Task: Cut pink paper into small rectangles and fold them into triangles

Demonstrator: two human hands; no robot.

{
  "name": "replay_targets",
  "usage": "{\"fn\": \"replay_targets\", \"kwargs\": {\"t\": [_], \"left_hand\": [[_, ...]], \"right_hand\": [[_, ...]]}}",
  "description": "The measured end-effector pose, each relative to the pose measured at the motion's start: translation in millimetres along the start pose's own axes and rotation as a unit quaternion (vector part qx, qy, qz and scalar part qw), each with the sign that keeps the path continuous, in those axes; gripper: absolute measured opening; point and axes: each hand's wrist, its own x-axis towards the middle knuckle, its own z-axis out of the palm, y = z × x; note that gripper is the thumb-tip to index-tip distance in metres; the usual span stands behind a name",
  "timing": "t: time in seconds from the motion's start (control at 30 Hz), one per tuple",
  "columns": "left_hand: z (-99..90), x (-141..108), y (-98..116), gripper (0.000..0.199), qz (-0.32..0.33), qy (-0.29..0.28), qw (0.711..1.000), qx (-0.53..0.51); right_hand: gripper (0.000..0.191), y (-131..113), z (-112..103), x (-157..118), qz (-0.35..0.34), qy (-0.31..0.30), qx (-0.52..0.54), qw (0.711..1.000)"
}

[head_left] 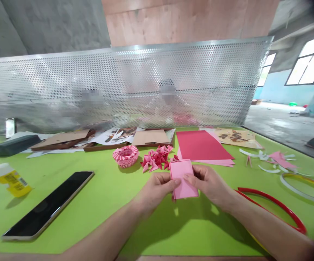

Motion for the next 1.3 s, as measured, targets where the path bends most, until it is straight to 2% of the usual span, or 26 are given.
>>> {"fn": "replay_targets", "kwargs": {"t": [0.23,0.43,0.67,0.87,1.1,1.3], "left_hand": [[0.6,0.0,-1.2,0.023,-0.011,0.016,1.0,-0.022],[2.3,-2.0,6.5,0.024,0.013,0.016,1.0,0.002],[1.6,-3.4,6.7,0.022,0.033,0.051,0.998,0.003],[1.3,-2.1,8.4,0.02,0.038,0.055,0.998,0.009],[-1.6,-1.3,8.0,0.021,0.031,0.039,0.999,0.02],[-0.4,-2.7,7.1,0.029,0.013,0.005,0.999,0.035]], "right_hand": [[0.025,6.8,-1.3,0.2,-0.01,0.003,-0.01,1.0],[0.027,4.1,-0.2,1.1,-0.019,0.015,-0.024,0.999],[0.037,0.5,-0.7,0.7,-0.004,-0.003,-0.043,0.999],[0.041,4.4,-2.7,1.4,-0.03,0.024,-0.094,0.995],[0.034,-0.8,0.7,0.6,-0.023,0.035,-0.063,0.997],[0.029,0.7,2.3,1.9,-0.045,0.094,-0.033,0.994]]}}
